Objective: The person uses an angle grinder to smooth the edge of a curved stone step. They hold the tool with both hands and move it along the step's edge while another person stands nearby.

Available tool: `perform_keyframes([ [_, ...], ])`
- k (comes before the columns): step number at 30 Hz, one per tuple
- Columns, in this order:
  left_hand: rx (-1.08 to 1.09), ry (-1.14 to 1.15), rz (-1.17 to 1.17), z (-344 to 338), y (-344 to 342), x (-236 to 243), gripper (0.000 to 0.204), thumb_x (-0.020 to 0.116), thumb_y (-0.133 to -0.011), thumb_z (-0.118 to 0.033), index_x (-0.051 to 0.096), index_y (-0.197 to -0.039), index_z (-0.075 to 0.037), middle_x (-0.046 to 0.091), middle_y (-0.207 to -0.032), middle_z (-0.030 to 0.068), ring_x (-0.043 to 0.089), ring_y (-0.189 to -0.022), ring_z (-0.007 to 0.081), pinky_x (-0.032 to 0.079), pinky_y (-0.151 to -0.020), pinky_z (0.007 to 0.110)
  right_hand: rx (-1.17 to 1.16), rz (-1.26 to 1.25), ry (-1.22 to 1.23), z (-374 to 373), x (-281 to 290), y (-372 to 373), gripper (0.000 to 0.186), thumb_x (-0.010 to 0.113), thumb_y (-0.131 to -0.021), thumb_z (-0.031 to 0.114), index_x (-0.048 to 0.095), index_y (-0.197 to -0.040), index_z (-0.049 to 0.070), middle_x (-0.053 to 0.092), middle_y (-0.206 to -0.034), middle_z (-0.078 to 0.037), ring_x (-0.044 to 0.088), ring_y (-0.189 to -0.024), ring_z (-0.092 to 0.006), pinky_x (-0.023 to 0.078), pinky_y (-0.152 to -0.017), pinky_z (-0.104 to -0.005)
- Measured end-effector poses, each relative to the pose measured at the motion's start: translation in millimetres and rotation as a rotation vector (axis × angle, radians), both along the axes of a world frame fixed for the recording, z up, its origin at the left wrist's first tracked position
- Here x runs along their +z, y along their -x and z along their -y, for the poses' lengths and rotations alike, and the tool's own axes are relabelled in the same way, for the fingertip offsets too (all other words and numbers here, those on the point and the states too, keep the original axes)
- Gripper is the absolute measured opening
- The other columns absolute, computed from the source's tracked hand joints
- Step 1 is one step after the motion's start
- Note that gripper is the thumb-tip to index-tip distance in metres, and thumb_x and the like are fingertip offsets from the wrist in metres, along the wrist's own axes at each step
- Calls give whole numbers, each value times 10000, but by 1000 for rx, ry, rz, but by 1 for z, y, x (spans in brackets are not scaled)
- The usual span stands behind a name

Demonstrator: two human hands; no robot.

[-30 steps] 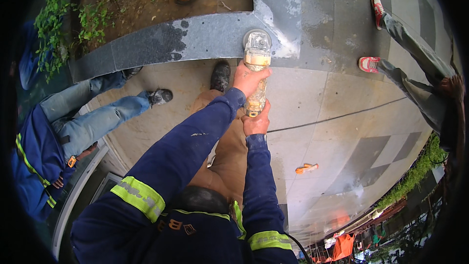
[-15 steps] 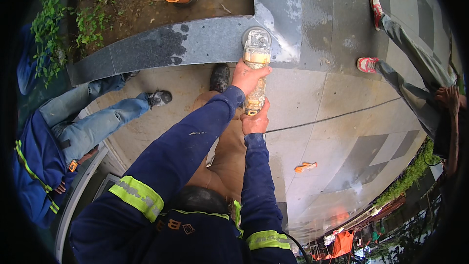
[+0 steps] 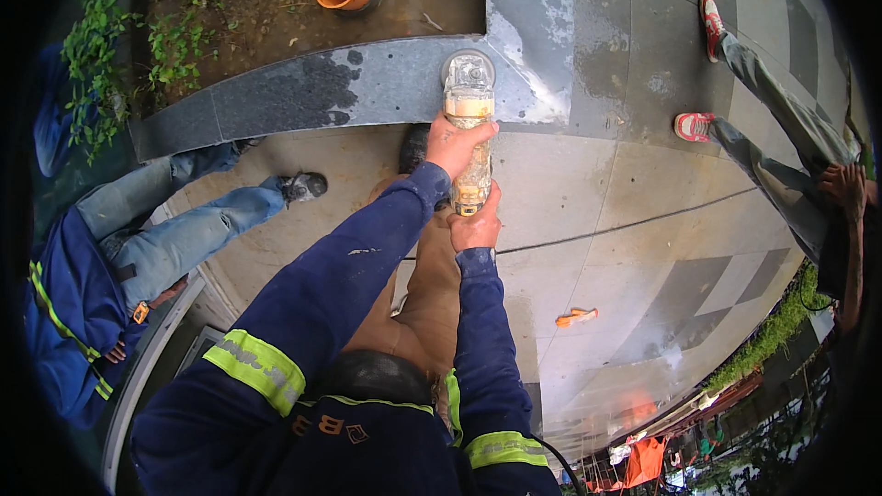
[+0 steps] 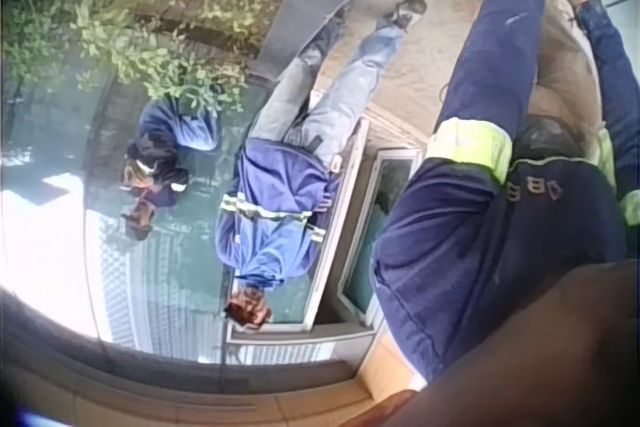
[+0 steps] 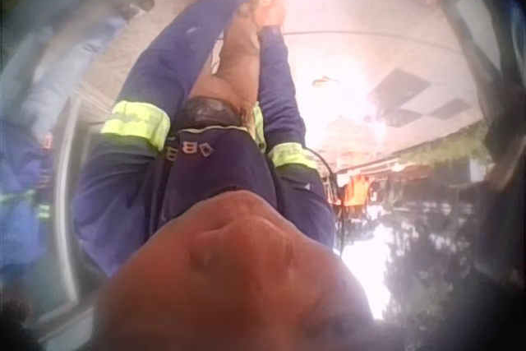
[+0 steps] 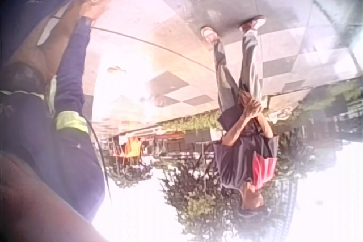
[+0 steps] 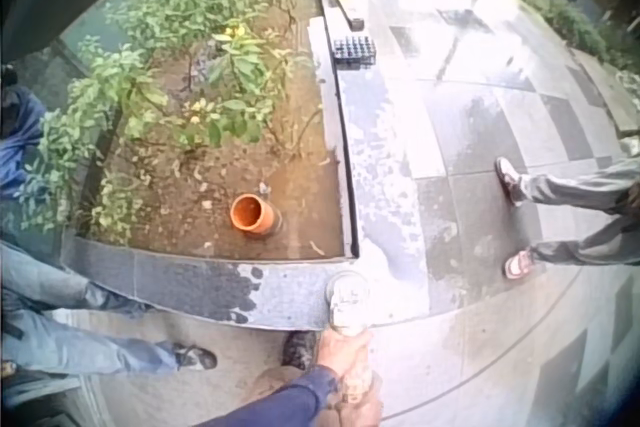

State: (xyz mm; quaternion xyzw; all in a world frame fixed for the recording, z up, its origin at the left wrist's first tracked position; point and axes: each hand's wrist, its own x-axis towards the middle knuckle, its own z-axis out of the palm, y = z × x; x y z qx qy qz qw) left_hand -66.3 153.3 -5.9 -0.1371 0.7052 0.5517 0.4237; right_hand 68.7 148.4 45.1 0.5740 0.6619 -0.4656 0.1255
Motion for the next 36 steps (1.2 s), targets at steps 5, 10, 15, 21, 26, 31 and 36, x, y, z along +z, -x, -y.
perform_keyframes([
  [5,-25,43,37,-7,-13,-10,671,857,-657,-290,536,-1150,33,665,-1070,183,666,-947,265,523,-847,367,-42,-9,-20,-3,9,-5,834,726,-625,32,350,-1363,131,670,-995,-244,647,-952,-443,516,-835,-467],
  [10,33,-30,82,10,-18,16,513,831,-700,-216,587,-1084,20,682,-1015,133,669,-883,206,536,-784,339,-5,29,27,8,10,-19,876,740,-621,14,332,-1387,132,668,-1007,-251,651,-971,-436,515,-845,-456],
  [15,92,-49,5,10,-1,17,373,811,-734,-144,646,-1038,-4,692,-955,76,650,-829,151,526,-754,310,59,-18,-25,9,-1,-7,854,737,-645,28,334,-1389,145,665,-1008,-266,635,-981,-456,513,-842,-471],
  [21,52,-11,-5,-11,9,0,581,849,-679,-241,558,-1105,27,678,-1006,148,667,-875,221,535,-780,351,12,-30,-9,-13,2,13,815,738,-654,43,345,-1363,126,669,-996,-256,641,-952,-454,515,-822,-482],
  [26,64,3,0,2,-9,2,539,844,-689,-223,586,-1095,20,684,-997,125,663,-866,199,533,-773,332,46,5,-3,-3,6,-6,840,744,-650,43,337,-1379,136,670,-998,-257,641,-947,-460,517,-824,-478],
  [31,70,-17,33,14,1,24,406,817,-735,-166,640,-1061,0,691,-969,76,651,-828,150,529,-746,309,60,12,28,8,6,-5,880,739,-644,37,311,-1406,143,667,-1003,-267,642,-949,-459,518,-834,-476],
  [36,90,-35,-25,-4,19,7,508,833,-693,-219,592,-1069,25,684,-998,139,671,-868,217,535,-782,344,50,-28,12,-11,0,17,826,733,-644,38,342,-1366,131,668,-994,-256,645,-946,-450,517,-834,-474],
])
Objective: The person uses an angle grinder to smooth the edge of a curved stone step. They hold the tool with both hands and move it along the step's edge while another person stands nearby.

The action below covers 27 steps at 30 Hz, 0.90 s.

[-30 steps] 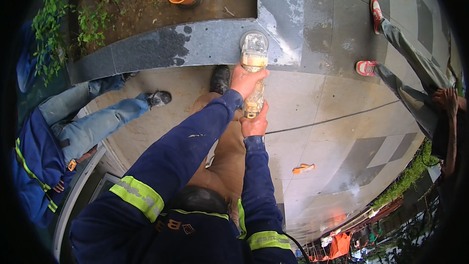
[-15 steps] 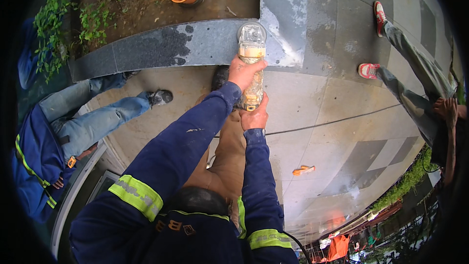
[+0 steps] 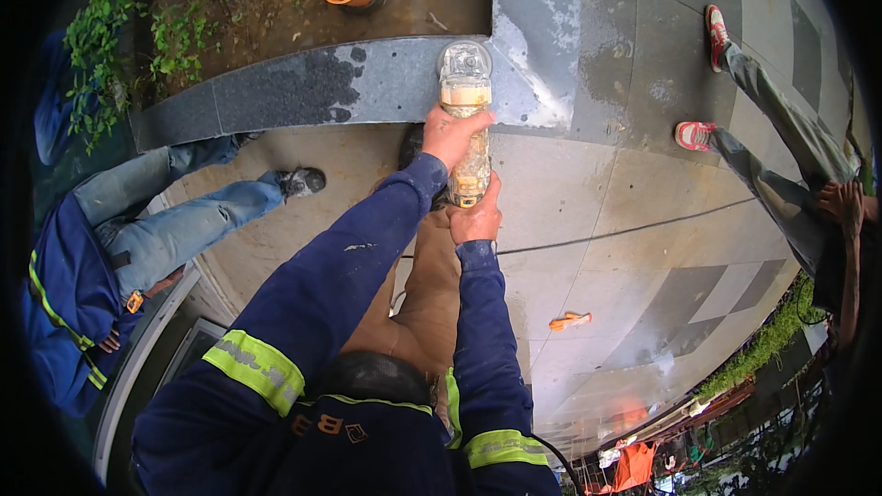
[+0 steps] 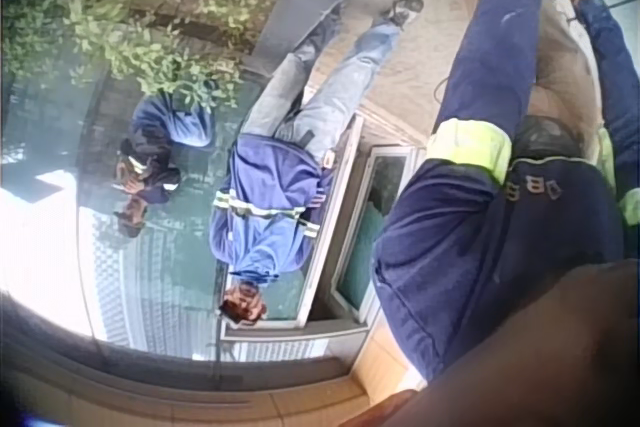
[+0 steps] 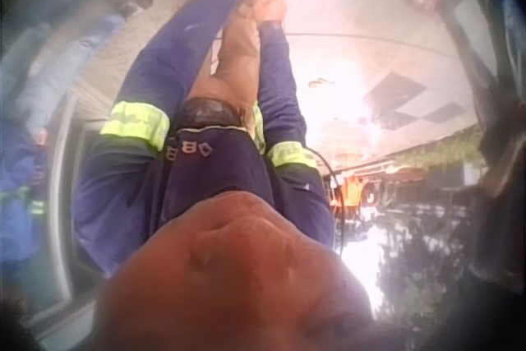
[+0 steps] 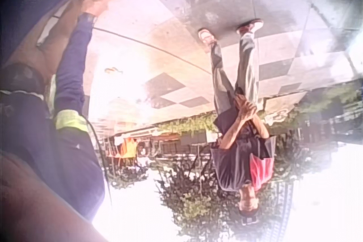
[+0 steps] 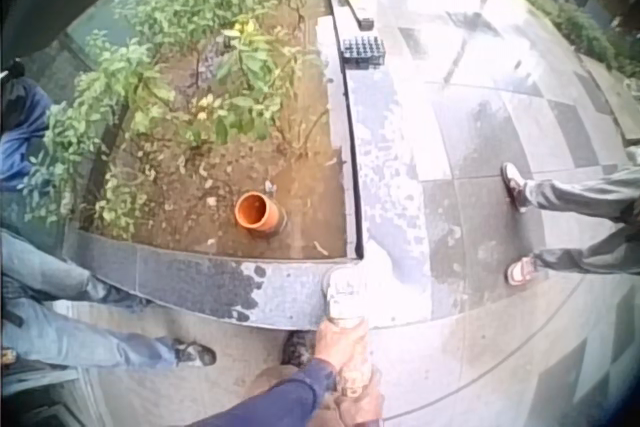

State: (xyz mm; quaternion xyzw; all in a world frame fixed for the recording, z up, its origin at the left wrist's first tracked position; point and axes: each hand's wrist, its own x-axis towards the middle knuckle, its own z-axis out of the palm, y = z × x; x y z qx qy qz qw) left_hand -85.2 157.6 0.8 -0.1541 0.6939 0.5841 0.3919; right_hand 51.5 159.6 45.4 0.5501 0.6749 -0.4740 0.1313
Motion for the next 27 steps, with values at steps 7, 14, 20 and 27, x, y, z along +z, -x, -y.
perform_keyframes([
  [7,-39,84,28,-1,-10,0,599,845,-675,-238,545,-1104,54,676,-1025,170,670,-906,242,527,-815,348,-28,16,32,1,12,-7,851,729,-626,23,339,-1375,120,665,-1036,-250,641,-975,-445,513,-851,-464],
  [14,-29,106,-5,-10,0,-6,344,806,-731,-167,667,-1005,-11,697,-941,86,658,-821,165,528,-750,318,-29,-7,13,-7,4,4,841,727,-633,28,341,-1374,121,670,-1013,-247,646,-976,-438,519,-843,-453],
  [20,-37,82,14,-6,-4,-2,380,813,-725,-171,657,-1032,-9,694,-961,86,656,-839,165,528,-755,321,-23,12,17,-5,13,2,833,717,-639,33,342,-1377,123,667,-1019,-254,646,-973,-436,519,-846,-446],
  [27,-52,51,26,-6,-6,-10,645,851,-657,-283,548,-1117,51,672,-1042,188,674,-917,260,532,-815,370,-43,-4,4,-4,3,-3,853,721,-626,34,338,-1383,123,668,-1011,-256,641,-970,-447,514,-847,-457],
])
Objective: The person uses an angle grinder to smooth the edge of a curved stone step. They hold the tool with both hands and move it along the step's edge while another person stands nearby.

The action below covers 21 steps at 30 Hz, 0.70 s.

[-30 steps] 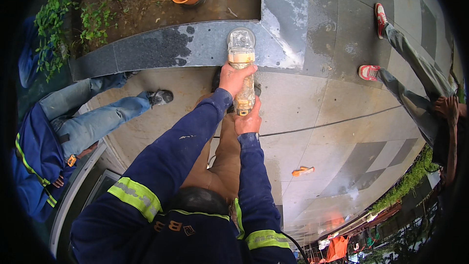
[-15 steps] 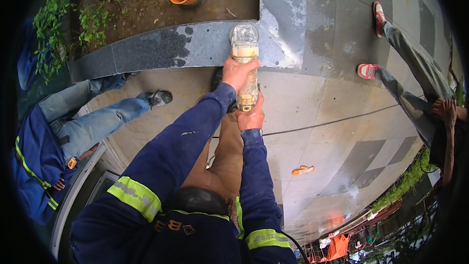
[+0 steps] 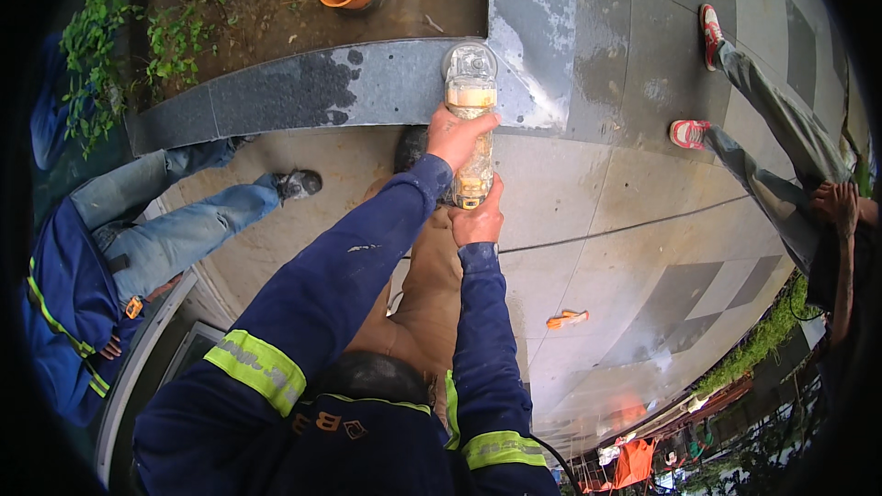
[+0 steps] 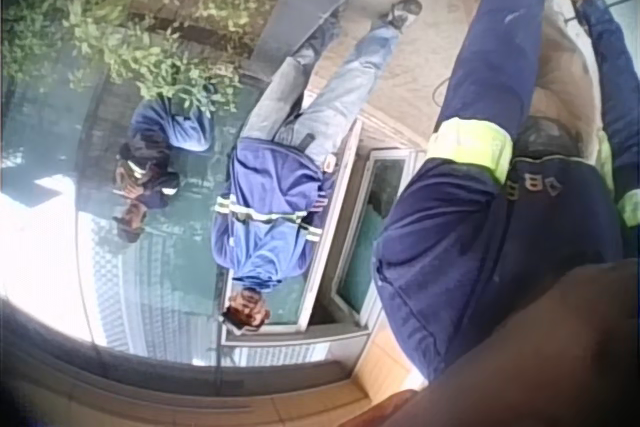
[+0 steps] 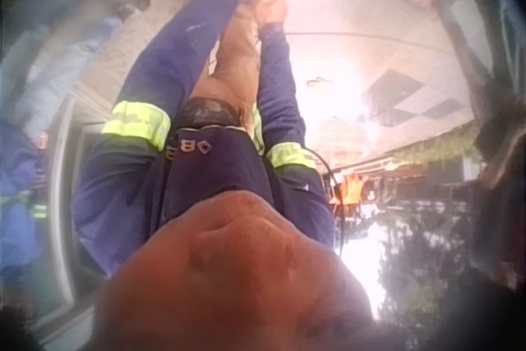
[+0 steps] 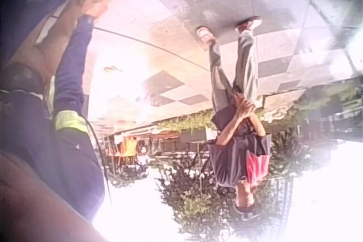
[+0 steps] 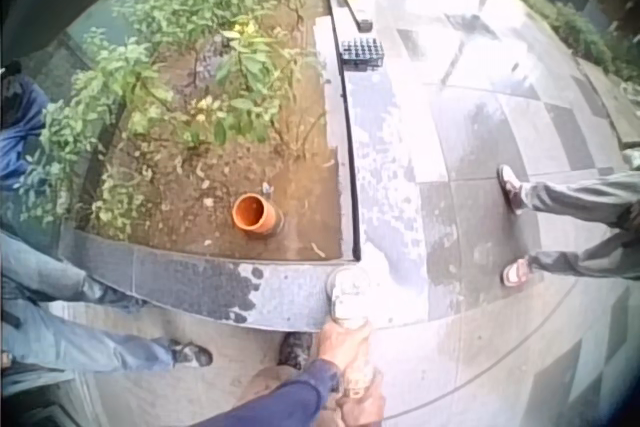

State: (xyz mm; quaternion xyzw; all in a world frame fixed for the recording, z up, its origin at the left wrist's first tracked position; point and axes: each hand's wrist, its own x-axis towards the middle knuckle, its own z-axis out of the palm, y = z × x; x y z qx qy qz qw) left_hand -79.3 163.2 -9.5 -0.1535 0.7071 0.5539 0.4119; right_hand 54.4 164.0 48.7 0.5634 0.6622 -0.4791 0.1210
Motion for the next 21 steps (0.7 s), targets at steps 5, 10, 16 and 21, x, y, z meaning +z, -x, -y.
perform_keyframes([
  [5,-19,34,11,-3,-4,7,656,851,-661,-282,535,-1128,54,670,-1040,193,674,-916,267,533,-816,367,-8,17,-3,1,9,-2,868,722,-616,30,333,-1387,122,666,-1018,-260,639,-975,-450,513,-849,-463],
  [10,23,5,15,13,-5,8,642,846,-674,-271,529,-1137,42,663,-1047,190,667,-941,263,531,-817,353,55,21,0,11,4,-6,870,723,-617,30,329,-1388,119,664,-1030,-263,640,-981,-448,514,-849,-462],
  [16,-28,62,17,-11,3,19,661,853,-660,-296,534,-1130,41,669,-1030,185,668,-940,283,521,-848,367,-15,7,-5,-3,0,-2,831,713,-646,38,330,-1379,112,670,-1025,-241,646,-972,-433,517,-839,-456],
  [21,-14,57,11,1,-20,5,621,852,-654,-292,566,-1094,41,684,-1003,166,674,-934,270,520,-848,364,10,23,-18,6,6,-17,841,713,-636,36,328,-1380,109,670,-1009,-248,648,-971,-434,516,-834,-461],
])
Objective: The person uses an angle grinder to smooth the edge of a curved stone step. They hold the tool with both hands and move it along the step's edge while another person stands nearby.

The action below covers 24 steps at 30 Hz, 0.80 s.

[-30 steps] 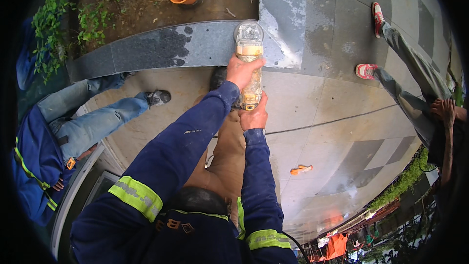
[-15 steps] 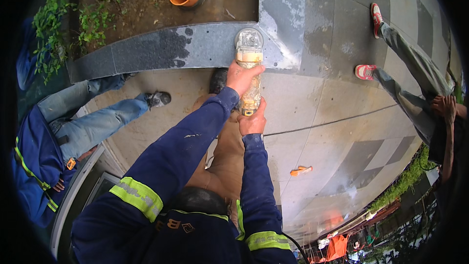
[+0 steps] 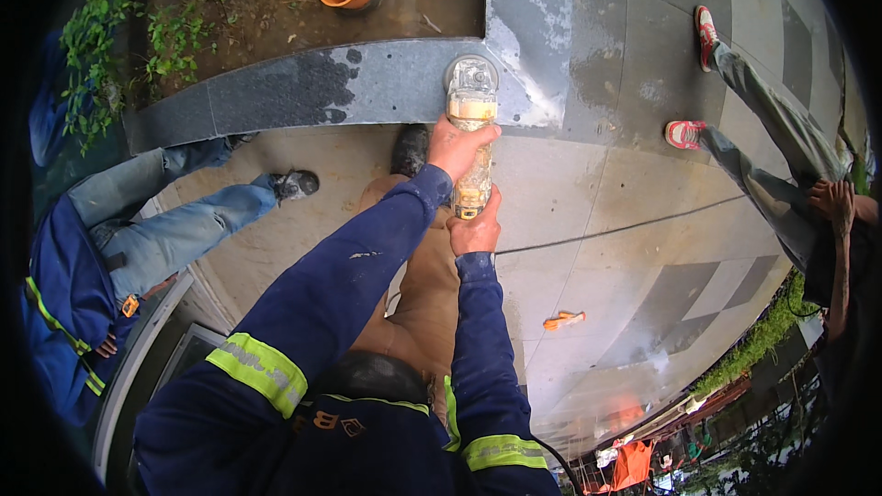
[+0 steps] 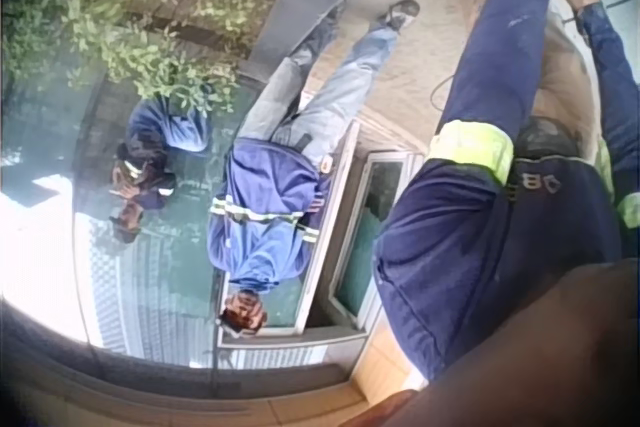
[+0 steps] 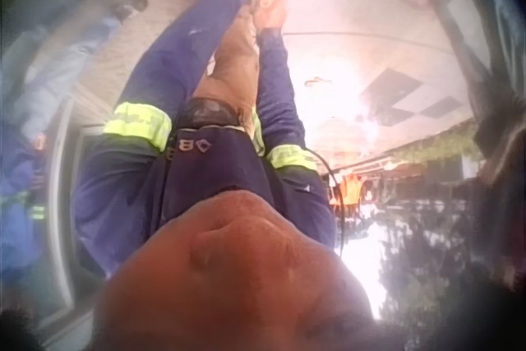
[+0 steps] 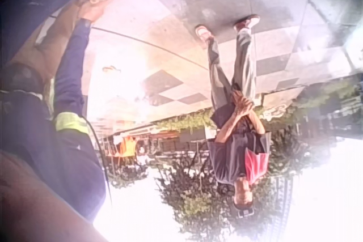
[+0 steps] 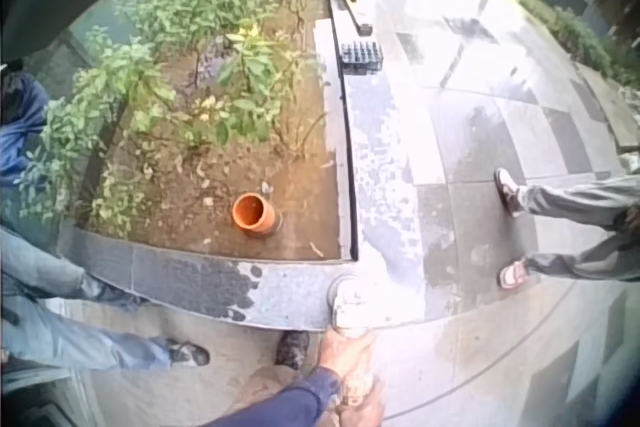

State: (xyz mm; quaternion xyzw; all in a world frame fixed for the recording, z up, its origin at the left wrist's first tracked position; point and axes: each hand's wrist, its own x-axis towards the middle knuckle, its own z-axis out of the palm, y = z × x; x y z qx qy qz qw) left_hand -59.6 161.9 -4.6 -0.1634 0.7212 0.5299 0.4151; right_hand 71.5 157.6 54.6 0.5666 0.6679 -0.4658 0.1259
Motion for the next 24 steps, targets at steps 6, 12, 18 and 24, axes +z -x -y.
perform_keyframes([
  [6,31,-40,-5,3,13,5,459,825,-705,-214,626,-1060,-3,691,-978,117,666,-858,198,532,-781,331,37,42,3,0,-6,10,870,737,-628,43,325,-1389,125,669,-1004,-251,637,-969,-452,518,-839,-464],
  [12,-14,-12,-11,1,12,-6,592,855,-655,-279,592,-1079,39,682,-1013,167,670,-931,249,520,-845,358,-6,1,-25,4,-2,15,849,731,-628,36,337,-1374,129,670,-1008,-249,642,-968,-444,518,-843,-466],
  [18,87,-84,-42,37,9,5,397,808,-737,-144,632,-1059,6,689,-967,81,653,-829,160,532,-754,318,52,-27,27,30,-9,2,869,726,-639,27,316,-1399,122,658,-1030,-272,625,-985,-467,509,-854,-476],
  [24,100,-128,-85,27,31,-1,356,794,-751,-133,642,-1046,-6,690,-973,79,653,-833,159,531,-743,323,78,-56,-1,19,-15,23,865,739,-644,49,314,-1393,135,663,-1016,-265,630,-971,-464,513,-842,-480],
])
